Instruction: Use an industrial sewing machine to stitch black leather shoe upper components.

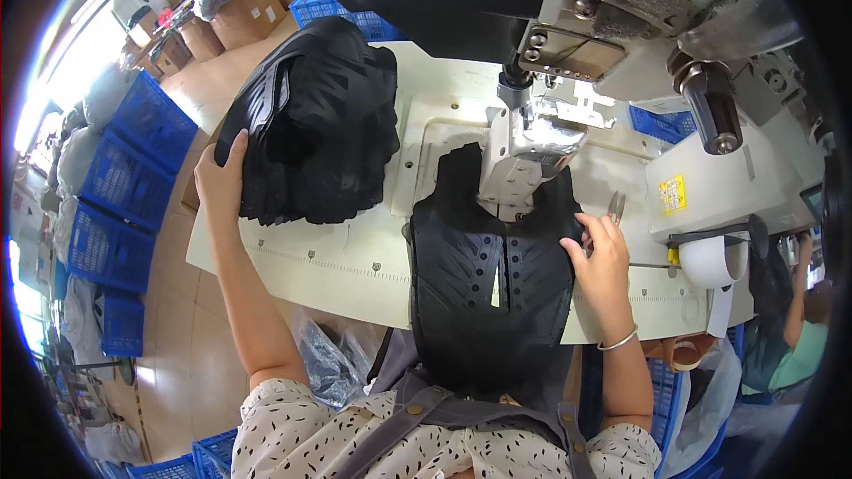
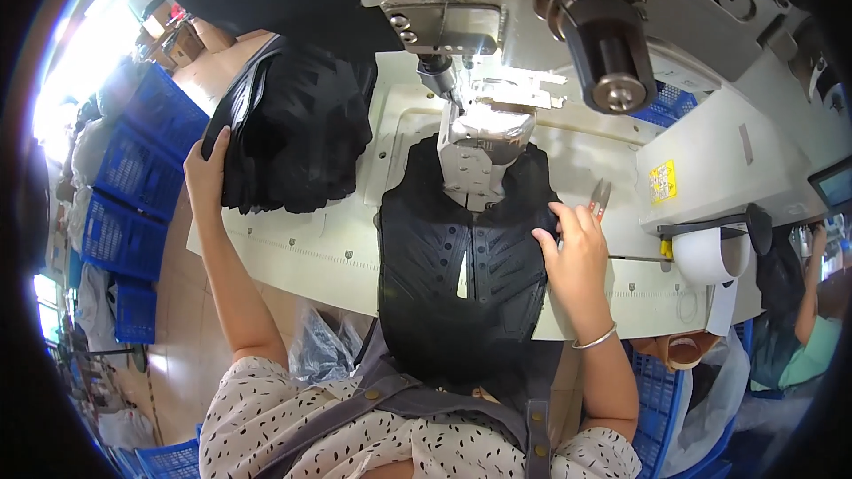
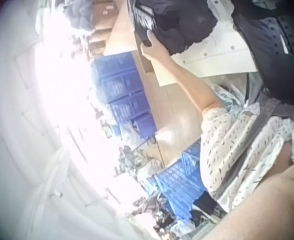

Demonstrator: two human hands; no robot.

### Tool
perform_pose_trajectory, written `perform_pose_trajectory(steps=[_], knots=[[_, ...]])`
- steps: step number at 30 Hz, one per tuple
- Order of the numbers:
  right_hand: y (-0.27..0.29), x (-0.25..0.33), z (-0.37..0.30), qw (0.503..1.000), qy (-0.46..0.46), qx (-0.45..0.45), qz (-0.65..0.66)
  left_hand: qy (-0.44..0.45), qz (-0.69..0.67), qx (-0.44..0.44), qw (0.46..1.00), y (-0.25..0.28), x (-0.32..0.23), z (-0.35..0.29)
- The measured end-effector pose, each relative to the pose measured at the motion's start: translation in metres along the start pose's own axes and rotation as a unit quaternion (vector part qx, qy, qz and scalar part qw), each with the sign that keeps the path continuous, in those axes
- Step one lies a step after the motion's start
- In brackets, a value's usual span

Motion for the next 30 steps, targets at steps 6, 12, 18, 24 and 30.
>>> perform_pose_trajectory(steps=[6,12,18,24,30], knots=[[0.001,0.014,-0.008,0.984,0.118,-0.082,-0.110,-0.273,0.030,-0.382,0.882,0.034,-0.067,-0.083],[-0.004,0.023,-0.011,0.968,0.126,-0.100,-0.191,-0.422,-0.077,0.270,0.862,-0.049,-0.110,-0.202],[-0.006,-0.016,-0.004,0.996,0.016,-0.077,0.051,-0.414,-0.034,0.260,0.872,-0.073,-0.112,-0.218],[0.004,-0.006,-0.014,0.880,-0.156,-0.012,0.448,-0.398,-0.025,0.273,0.875,-0.076,-0.110,-0.214],[-0.017,0.025,-0.053,0.853,-0.130,0.177,0.473,-0.391,-0.035,0.248,0.886,-0.071,-0.114,-0.215]])
Point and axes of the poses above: each hand's wrist, its own z-axis towards the middle knuckle, its own y-axis out of the back of the hand, x = y × z, the point moved 4 cm from there along z, towards the middle knuckle, and after that the axes turned 5 degrees about z, right-handed, at the moved point
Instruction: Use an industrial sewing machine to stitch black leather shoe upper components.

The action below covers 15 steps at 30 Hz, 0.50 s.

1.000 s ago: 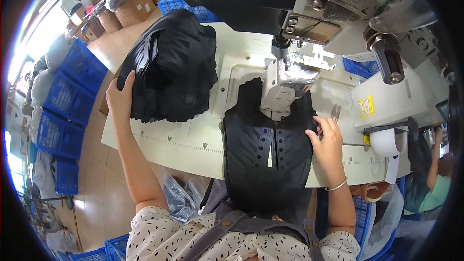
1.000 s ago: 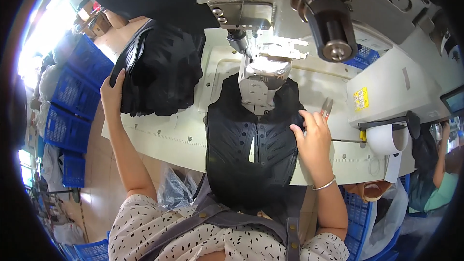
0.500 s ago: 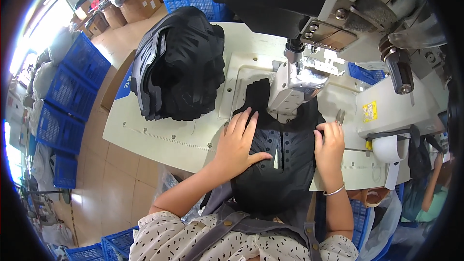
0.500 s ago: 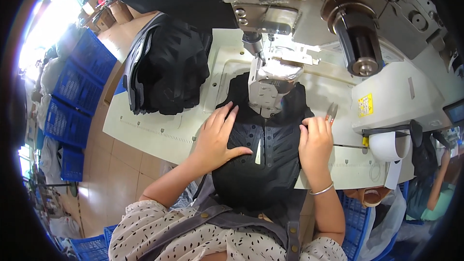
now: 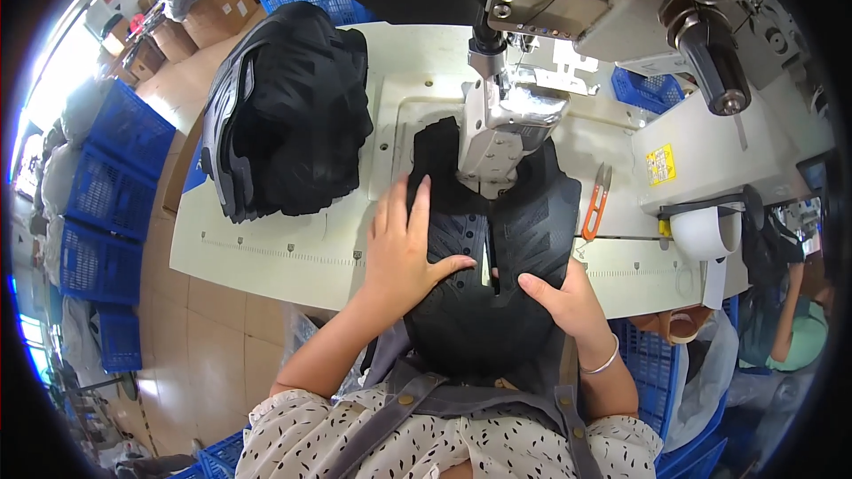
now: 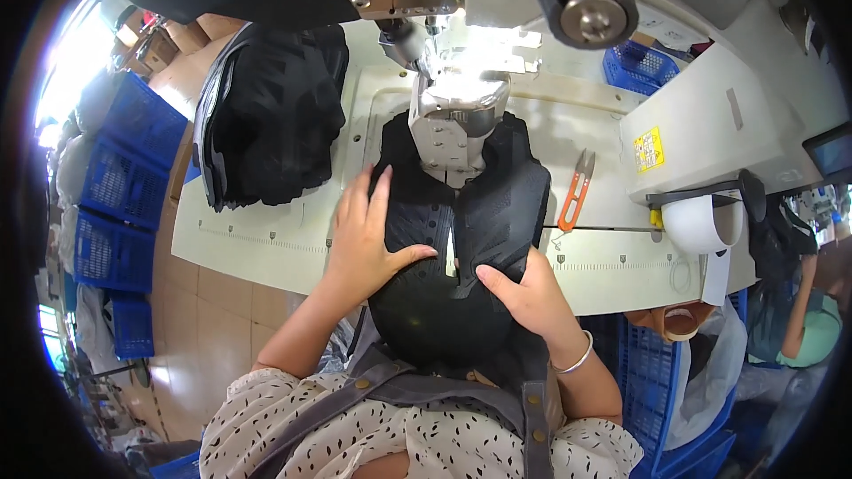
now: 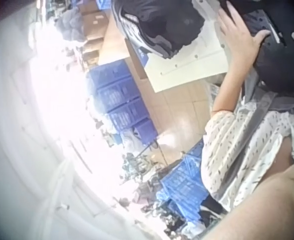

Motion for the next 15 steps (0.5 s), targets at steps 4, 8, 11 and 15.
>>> perform_pose_trajectory(steps=[4,8,11,15], knots=[[-0.006,0.037,0.002,0.972,0.056,-0.027,0.226,0.096,-0.019,-0.013,0.995,0.020,0.022,-0.007],[-0.004,0.053,0.007,0.963,0.106,-0.011,0.249,0.253,-0.523,0.315,0.751,-0.007,0.015,-0.026],[-0.004,0.055,0.010,0.957,0.095,-0.026,0.273,0.193,-0.782,0.184,0.563,0.021,-0.030,-0.007],[-0.007,0.062,0.010,0.943,0.107,-0.082,0.305,0.128,-0.776,0.118,0.606,0.049,-0.031,0.010]])
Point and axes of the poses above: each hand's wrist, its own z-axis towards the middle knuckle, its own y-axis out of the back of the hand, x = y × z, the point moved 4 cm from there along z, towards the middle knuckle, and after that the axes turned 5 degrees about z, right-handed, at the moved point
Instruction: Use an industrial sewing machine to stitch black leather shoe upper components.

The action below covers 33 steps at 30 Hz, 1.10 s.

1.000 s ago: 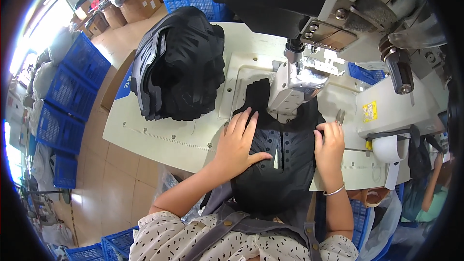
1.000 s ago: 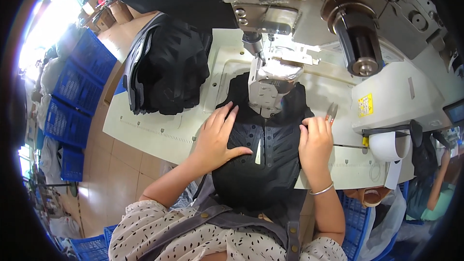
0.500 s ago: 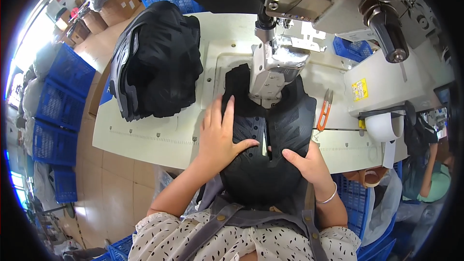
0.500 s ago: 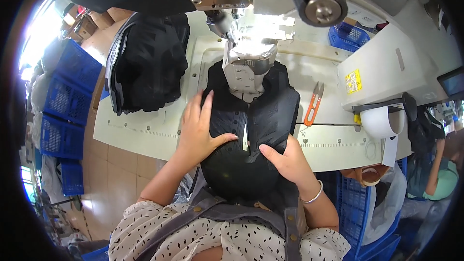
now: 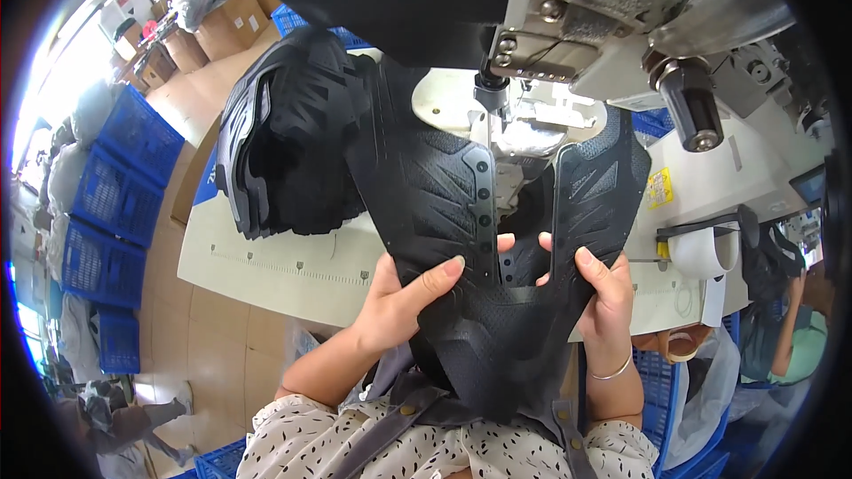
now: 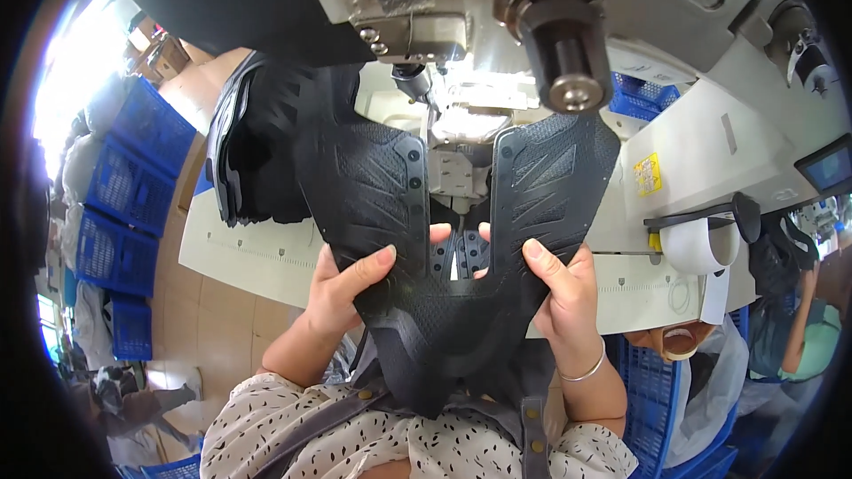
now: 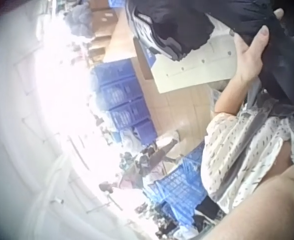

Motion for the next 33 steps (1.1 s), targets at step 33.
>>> perform_pose_trajectory(steps=[33], knots=[[0.006,0.016,0.009,0.984,0.092,0.012,-0.153,-0.112,0.207,-0.110,0.966,-0.002,-0.004,0.030]])
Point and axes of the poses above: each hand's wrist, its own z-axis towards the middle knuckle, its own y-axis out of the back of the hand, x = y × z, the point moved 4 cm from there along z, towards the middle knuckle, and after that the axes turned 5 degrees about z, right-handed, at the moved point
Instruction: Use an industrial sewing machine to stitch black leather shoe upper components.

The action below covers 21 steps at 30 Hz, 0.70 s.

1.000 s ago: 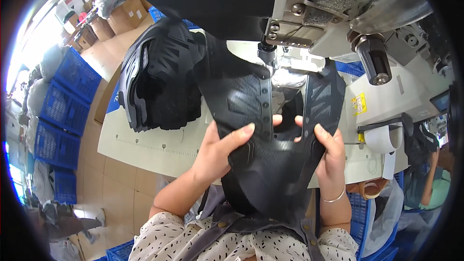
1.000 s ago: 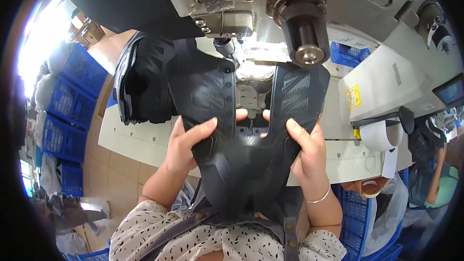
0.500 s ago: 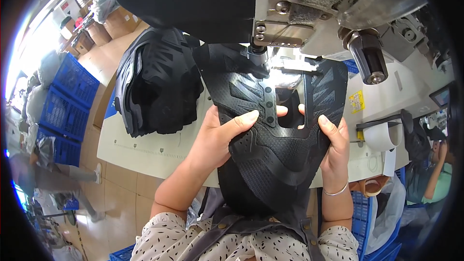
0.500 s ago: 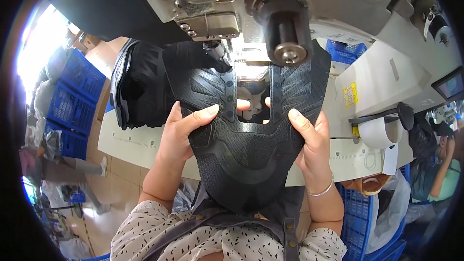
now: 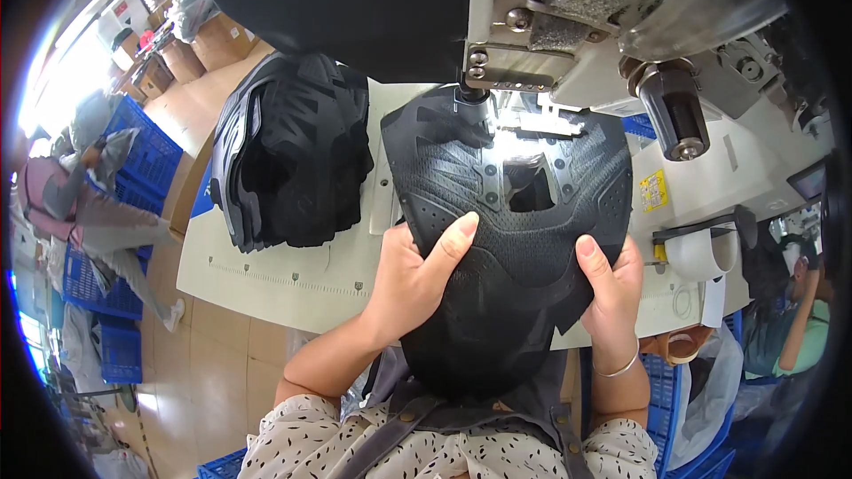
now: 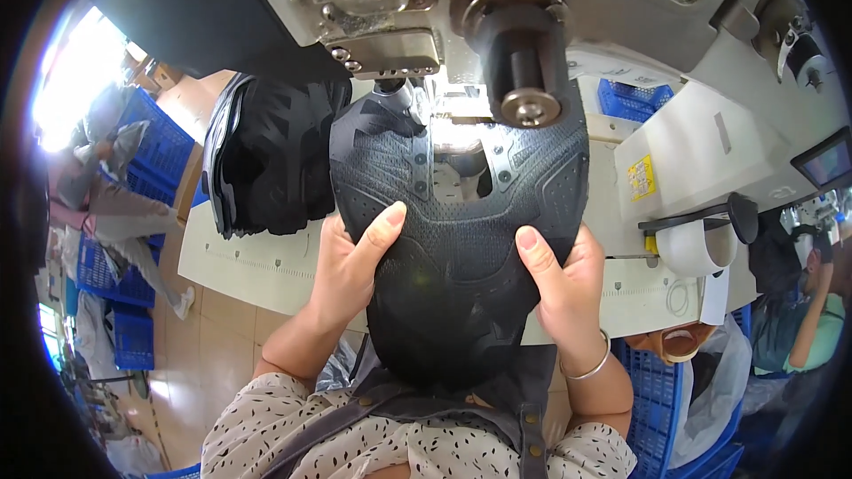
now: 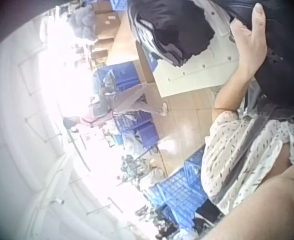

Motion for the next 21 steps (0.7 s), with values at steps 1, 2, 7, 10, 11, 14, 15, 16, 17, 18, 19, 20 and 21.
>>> perform_pose_trajectory(steps=[1,2,7,10,11,14,15,16,17,18,19,20,21], knots=[[-0.001,0.000,0.004,1.000,0.001,0.000,0.000,-0.015,0.011,0.001,1.000,0.001,0.000,0.004],[-0.002,0.000,0.008,1.000,-0.004,0.006,0.014,-0.016,0.012,0.001,1.000,0.002,0.001,0.008],[-0.006,0.000,0.022,0.999,0.003,0.010,0.030,0.011,0.005,0.005,1.000,0.007,-0.001,0.026],[-0.009,-0.001,0.033,1.000,0.009,0.003,0.027,0.019,-0.003,-0.005,1.000,0.007,-0.002,0.037],[-0.011,-0.001,0.036,0.999,0.015,0.004,0.031,0.018,-0.007,-0.004,1.000,0.007,-0.003,0.041],[-0.012,0.000,0.046,0.999,0.017,0.003,0.037,0.022,-0.026,0.000,0.999,0.009,-0.004,0.053],[-0.012,0.000,0.048,0.999,0.012,0.001,0.039,0.025,-0.040,0.003,0.999,0.009,-0.004,0.057],[-0.012,-0.002,0.050,0.999,0.013,0.001,0.039,0.029,-0.055,0.006,0.998,0.010,-0.004,0.061],[-0.013,-0.004,0.052,0.999,0.015,0.014,0.040,0.008,-0.038,0.009,0.999,0.013,-0.005,0.065],[-0.015,-0.005,0.052,0.999,0.017,0.028,0.041,0.009,-0.038,0.011,0.999,0.018,-0.005,0.069],[-0.016,-0.006,0.049,0.999,0.017,0.027,0.040,0.040,-0.040,0.020,0.998,0.022,-0.003,0.073],[-0.018,-0.007,0.045,0.999,0.031,0.033,0.002,0.071,-0.042,0.029,0.996,0.023,0.001,0.074],[-0.019,-0.007,0.042,0.998,0.044,0.038,-0.035,0.063,-0.070,0.031,0.995,0.022,-0.002,0.072]])
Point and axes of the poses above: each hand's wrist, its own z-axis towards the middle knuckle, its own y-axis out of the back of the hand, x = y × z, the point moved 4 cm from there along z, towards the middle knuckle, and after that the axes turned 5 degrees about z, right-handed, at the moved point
